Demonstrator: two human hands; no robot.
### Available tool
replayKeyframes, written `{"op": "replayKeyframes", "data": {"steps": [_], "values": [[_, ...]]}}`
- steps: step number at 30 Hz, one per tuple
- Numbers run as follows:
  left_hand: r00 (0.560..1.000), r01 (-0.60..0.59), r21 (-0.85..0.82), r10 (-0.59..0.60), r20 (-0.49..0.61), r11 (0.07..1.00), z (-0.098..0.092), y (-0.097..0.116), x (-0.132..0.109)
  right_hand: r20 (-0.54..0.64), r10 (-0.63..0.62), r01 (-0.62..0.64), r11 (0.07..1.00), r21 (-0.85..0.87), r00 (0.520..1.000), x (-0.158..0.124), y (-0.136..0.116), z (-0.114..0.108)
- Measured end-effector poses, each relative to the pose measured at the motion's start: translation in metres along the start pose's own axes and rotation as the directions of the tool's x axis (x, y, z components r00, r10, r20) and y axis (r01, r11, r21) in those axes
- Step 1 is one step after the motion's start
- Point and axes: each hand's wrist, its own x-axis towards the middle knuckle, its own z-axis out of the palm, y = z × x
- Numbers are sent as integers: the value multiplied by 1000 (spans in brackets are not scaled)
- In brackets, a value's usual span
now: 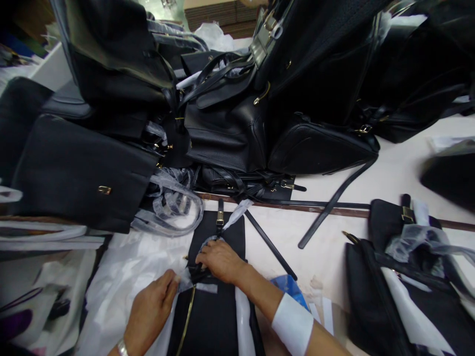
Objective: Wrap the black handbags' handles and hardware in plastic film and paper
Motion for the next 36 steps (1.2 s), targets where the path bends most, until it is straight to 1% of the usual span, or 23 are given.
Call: {"op": "replayKeyframes", "data": {"steps": [3,5,9,12,15,19,21,23,26,29,31,33,36], "values": [[1000,-10,56,11,-19,998,0,-4,-1,-18,-26,27,998,52,999,3,2,8],[998,-20,85,24,-49,996,-4,-2,0,-37,-32,35,996,78,999,7,-1,12],[991,-67,87,76,-108,994,-13,12,5,-36,-32,34,997,63,999,19,-12,15],[987,-118,92,127,-98,989,-12,22,11,-29,-2,5,994,107,1000,24,-12,15],[989,-135,114,140,-40,984,-6,24,17,-6,47,-45,981,190,999,16,-5,10],[996,-88,163,89,-4,983,-2,16,22,-20,180,-171,959,226,984,-13,3,-5],[996,-83,166,84,-2,983,-3,15,22,-8,184,-179,964,197,983,-26,1,-9],[996,-84,158,86,-3,984,-5,17,23,-10,175,-172,974,147,985,-31,-3,-7],[995,-93,147,96,-13,985,-6,26,24,-48,192,-187,978,94,980,-26,-10,5],[994,-105,136,106,-4,985,-3,35,25,-42,178,-176,983,58,983,-19,-15,17],[994,-107,129,107,9,986,-1,38,26,-35,180,-178,983,54,983,-20,-15,18],[994,-111,126,110,15,986,1,39,27,-44,216,-214,976,40,975,-26,-12,15],[993,-119,125,119,14,985,3,39,29,-59,288,-292,954,-63,956,-34,-8,9]]}}
